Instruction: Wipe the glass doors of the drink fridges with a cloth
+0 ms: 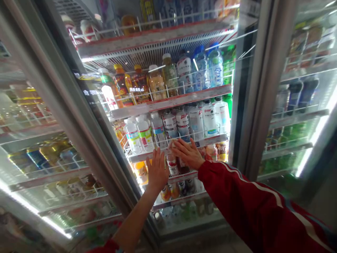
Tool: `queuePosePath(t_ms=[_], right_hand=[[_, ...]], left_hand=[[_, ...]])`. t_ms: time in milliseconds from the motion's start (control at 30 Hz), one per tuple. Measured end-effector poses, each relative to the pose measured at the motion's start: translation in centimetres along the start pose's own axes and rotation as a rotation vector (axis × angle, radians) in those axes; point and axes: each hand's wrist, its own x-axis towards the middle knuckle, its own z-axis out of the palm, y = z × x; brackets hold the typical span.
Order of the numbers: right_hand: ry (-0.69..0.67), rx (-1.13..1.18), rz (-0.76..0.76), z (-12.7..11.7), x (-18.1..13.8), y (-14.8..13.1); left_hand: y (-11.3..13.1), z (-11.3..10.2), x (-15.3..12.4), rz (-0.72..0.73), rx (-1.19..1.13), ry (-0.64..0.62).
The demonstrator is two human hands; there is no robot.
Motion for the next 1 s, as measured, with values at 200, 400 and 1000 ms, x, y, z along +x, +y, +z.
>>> queuePosePath(t_ms=[200,400,1000], right_hand=[[0.136,-0.09,0.227,-0.9,1.5,3.0],[0.007,-0.047,0.161,-0.7,-3.1,1.4],[0.003,-0.164,0.287,-3.1,-8.9,4.7]], left_hand=[[2.0,-0.1,2.1,0.028,-0.061,0.023],[3.7,0.7,2.1,0.044,-0.106,-0.007],[10.1,4.1,3.5,0.177,-0.176,-0.059]])
